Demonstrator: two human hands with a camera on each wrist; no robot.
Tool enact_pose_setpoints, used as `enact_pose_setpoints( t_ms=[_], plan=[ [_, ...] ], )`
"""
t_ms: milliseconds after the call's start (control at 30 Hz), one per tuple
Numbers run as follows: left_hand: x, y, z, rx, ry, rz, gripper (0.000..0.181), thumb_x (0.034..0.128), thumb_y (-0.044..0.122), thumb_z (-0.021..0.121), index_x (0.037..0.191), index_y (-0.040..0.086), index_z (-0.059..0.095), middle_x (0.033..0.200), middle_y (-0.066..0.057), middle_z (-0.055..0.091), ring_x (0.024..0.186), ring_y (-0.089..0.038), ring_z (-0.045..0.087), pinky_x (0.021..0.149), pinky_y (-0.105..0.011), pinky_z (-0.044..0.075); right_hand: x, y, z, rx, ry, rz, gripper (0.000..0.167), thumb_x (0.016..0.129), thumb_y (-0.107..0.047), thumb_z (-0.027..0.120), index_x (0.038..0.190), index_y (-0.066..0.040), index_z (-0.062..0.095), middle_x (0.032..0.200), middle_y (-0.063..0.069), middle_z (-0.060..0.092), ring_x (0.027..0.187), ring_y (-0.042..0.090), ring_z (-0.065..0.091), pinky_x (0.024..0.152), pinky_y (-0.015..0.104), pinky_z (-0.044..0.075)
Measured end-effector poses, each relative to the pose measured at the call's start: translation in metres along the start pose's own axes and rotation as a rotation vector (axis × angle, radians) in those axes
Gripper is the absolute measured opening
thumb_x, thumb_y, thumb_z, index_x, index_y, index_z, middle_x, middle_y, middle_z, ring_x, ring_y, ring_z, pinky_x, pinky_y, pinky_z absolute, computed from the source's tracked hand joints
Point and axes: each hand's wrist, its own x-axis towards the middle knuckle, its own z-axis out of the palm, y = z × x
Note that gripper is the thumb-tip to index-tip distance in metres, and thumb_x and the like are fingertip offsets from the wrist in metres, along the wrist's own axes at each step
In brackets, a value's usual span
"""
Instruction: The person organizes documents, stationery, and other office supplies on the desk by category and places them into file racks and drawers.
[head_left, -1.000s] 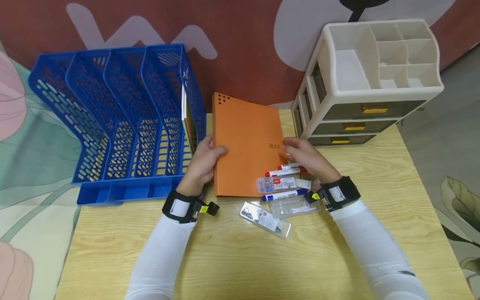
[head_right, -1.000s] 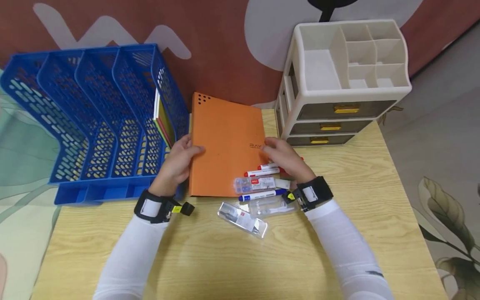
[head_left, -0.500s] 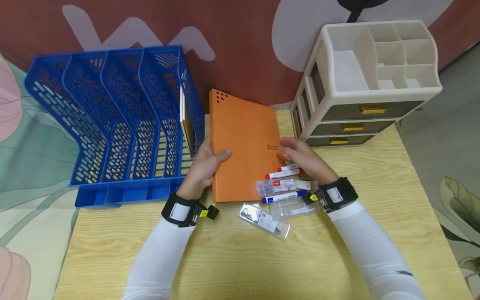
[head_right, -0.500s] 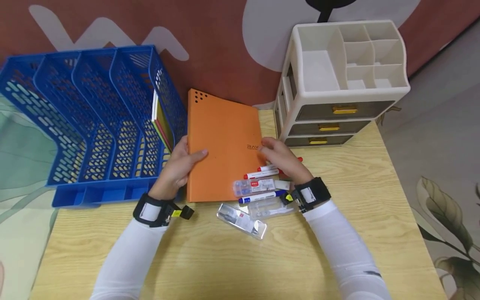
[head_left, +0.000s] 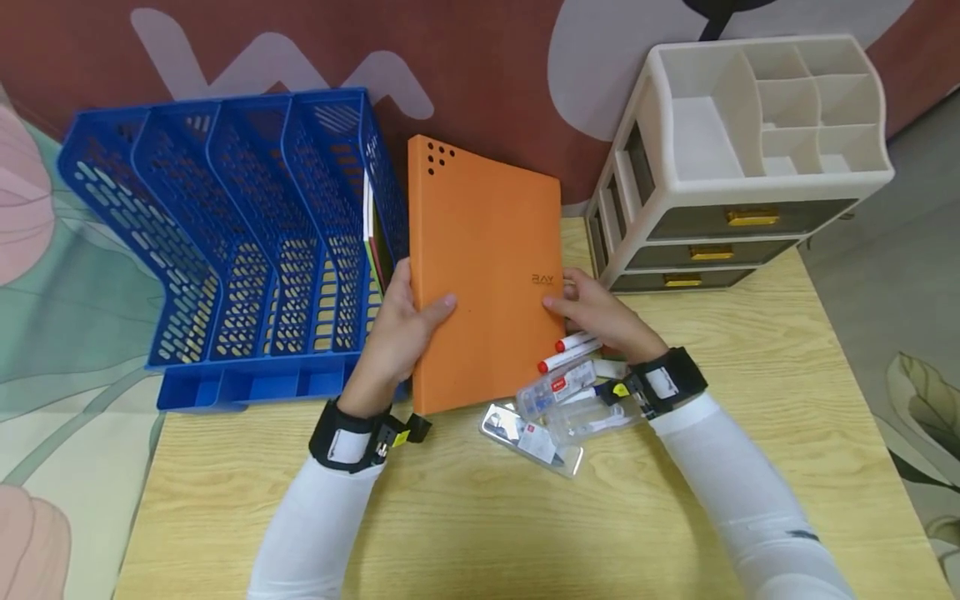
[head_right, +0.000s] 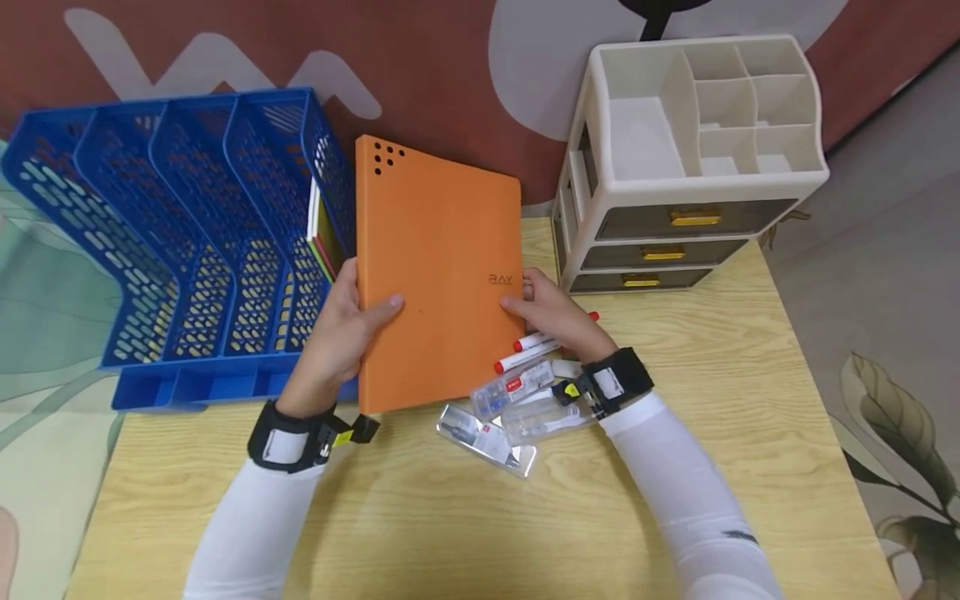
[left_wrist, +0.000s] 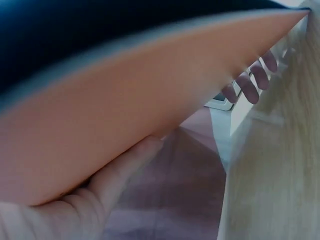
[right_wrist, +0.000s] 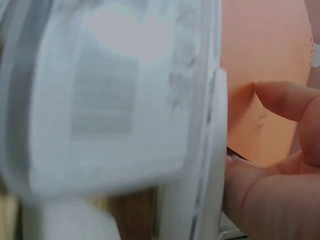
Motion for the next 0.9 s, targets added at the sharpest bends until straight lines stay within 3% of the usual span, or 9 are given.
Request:
enact_pose_setpoints(
  t_ms=[167, 333, 433, 600, 900],
  plan=[
    [-0.005, 0.007, 0.001, 0.078, 0.016, 0.074, 0.056, 0.0994, -0.005, 0.058, 0.149, 0.004, 0.033, 0.135, -0.023, 0.057, 0.118, -0.038, 0.062, 0.096, -0.050, 0.052, 0.001, -0.003, 0.003, 0.158, 0.004, -0.025, 0.056, 0.106, -0.010, 0.056, 0.153, -0.003, 0.026, 0.135, 0.028, 0.060, 0.110, 0.024, 0.070, 0.091, 0.038, 0.061],
    [-0.013, 0.018, 0.001, 0.161, 0.029, 0.154, 0.057, 0.0966, -0.004, 0.063, 0.147, 0.005, 0.038, 0.129, -0.020, 0.060, 0.114, -0.035, 0.062, 0.094, -0.050, 0.051, -0.003, -0.009, 0.006, 0.261, 0.016, -0.105, 0.050, 0.106, -0.006, 0.055, 0.148, -0.008, 0.029, 0.121, 0.009, 0.069, 0.103, 0.013, 0.071, 0.089, 0.031, 0.061],
    [-0.019, 0.025, 0.001, 0.202, 0.031, 0.204, 0.059, 0.0952, -0.003, 0.066, 0.147, 0.007, 0.041, 0.127, -0.018, 0.061, 0.110, -0.034, 0.063, 0.092, -0.049, 0.051, -0.004, -0.012, 0.009, 0.299, 0.039, -0.149, 0.049, 0.106, -0.006, 0.055, 0.147, -0.013, 0.029, 0.128, 0.009, 0.066, 0.109, 0.012, 0.069, 0.092, 0.028, 0.059],
    [-0.026, 0.030, 0.000, 0.218, 0.020, 0.266, 0.058, 0.0953, -0.003, 0.066, 0.147, 0.007, 0.042, 0.127, -0.019, 0.062, 0.110, -0.034, 0.065, 0.090, -0.049, 0.053, -0.007, -0.016, 0.013, 0.312, 0.100, -0.236, 0.044, 0.105, -0.008, 0.057, 0.141, -0.020, 0.033, 0.149, 0.021, 0.053, 0.120, 0.015, 0.064, 0.100, 0.027, 0.054],
    [-0.029, 0.031, -0.009, 0.185, -0.008, 0.333, 0.060, 0.0924, -0.006, 0.069, 0.145, 0.004, 0.041, 0.131, -0.016, 0.060, 0.114, -0.030, 0.064, 0.094, -0.046, 0.054, -0.018, -0.023, 0.019, 0.310, 0.235, -0.447, 0.045, 0.103, -0.006, 0.060, 0.137, -0.021, 0.034, 0.147, 0.014, 0.057, 0.129, 0.017, 0.061, 0.109, 0.027, 0.050]
  ],
)
